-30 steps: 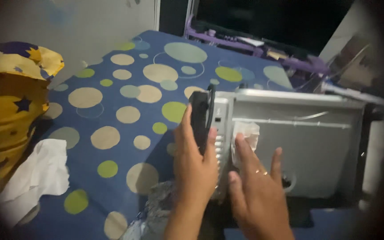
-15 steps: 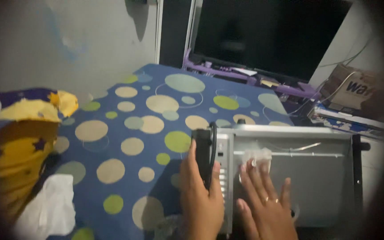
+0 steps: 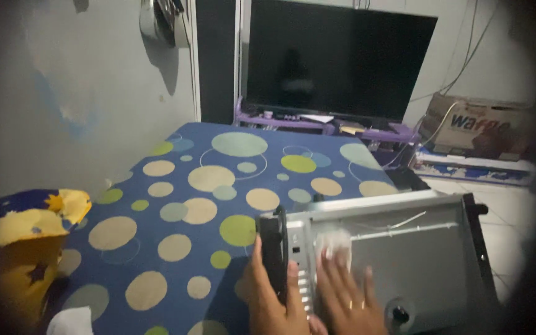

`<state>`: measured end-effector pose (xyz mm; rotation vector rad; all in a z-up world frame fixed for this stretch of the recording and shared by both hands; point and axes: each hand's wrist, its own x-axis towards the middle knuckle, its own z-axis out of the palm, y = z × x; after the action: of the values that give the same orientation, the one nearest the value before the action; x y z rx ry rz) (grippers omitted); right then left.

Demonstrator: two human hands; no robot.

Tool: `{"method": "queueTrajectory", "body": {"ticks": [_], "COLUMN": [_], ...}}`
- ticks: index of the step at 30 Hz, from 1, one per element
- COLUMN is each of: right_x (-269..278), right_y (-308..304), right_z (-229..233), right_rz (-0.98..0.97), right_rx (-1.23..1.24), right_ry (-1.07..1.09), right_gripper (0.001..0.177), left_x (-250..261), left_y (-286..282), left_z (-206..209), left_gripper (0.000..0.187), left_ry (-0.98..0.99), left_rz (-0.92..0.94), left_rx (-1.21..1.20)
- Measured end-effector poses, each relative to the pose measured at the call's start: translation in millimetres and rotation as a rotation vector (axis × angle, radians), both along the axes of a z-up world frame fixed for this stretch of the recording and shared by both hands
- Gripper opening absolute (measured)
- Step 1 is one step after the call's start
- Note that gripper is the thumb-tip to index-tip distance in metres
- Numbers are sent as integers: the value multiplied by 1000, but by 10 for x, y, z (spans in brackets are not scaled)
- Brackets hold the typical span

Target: Cleaning the exterior and glass door of a small electric oven with a cloth.

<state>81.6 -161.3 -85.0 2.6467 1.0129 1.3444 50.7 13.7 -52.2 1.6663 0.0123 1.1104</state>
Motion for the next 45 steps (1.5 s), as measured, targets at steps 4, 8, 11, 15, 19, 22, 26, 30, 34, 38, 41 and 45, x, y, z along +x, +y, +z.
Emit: {"method": "queueTrajectory", "body": {"ticks": [4,8,11,15,19,22,26,30,34,38,41,45], "right_x": [56,75,-23,-108,-277,-374,-313,-299,-385,-381,-376,-545], "right_y": [-65,-7,145,120,199,309,119,-12,157,87,12,103], "right_z": [169,412,582,750,785,876,852,712,671,744,700,594], "right_rz": [11,-67,-21,-66,-95,-12,-103,-220,-127,-131,-161,-72], "right_rx": [-51,-11,-3,24,130,185,177,290,303,199,247,191], "right_ry": [-177,-82,14,59,94,178,181,197,197,246,297,277], "right_gripper": [85,78,76,76,76,76,75,75,78,78,78,85], "left_x": [-22,17,85,-12,-235,-265,-345,-403,-340,-384,-443,-514], "left_y": [-40,-73,-14,-49,-94,-72,-100,-125,-97,-76,-79,-65], "left_z": [119,66,-44,85,368,368,485,536,443,535,574,666], "left_gripper": [74,74,74,71,75,69,71,71,69,70,68,67], "left_ry": [63,37,2,22,219,67,192,203,126,171,141,192], "left_rz": [-7,29,38,-4,-31,86,2,-17,56,-9,-22,-48], "left_rx": [-65,-70,14,-68,-176,12,-118,-142,-53,-95,-91,-122]}}
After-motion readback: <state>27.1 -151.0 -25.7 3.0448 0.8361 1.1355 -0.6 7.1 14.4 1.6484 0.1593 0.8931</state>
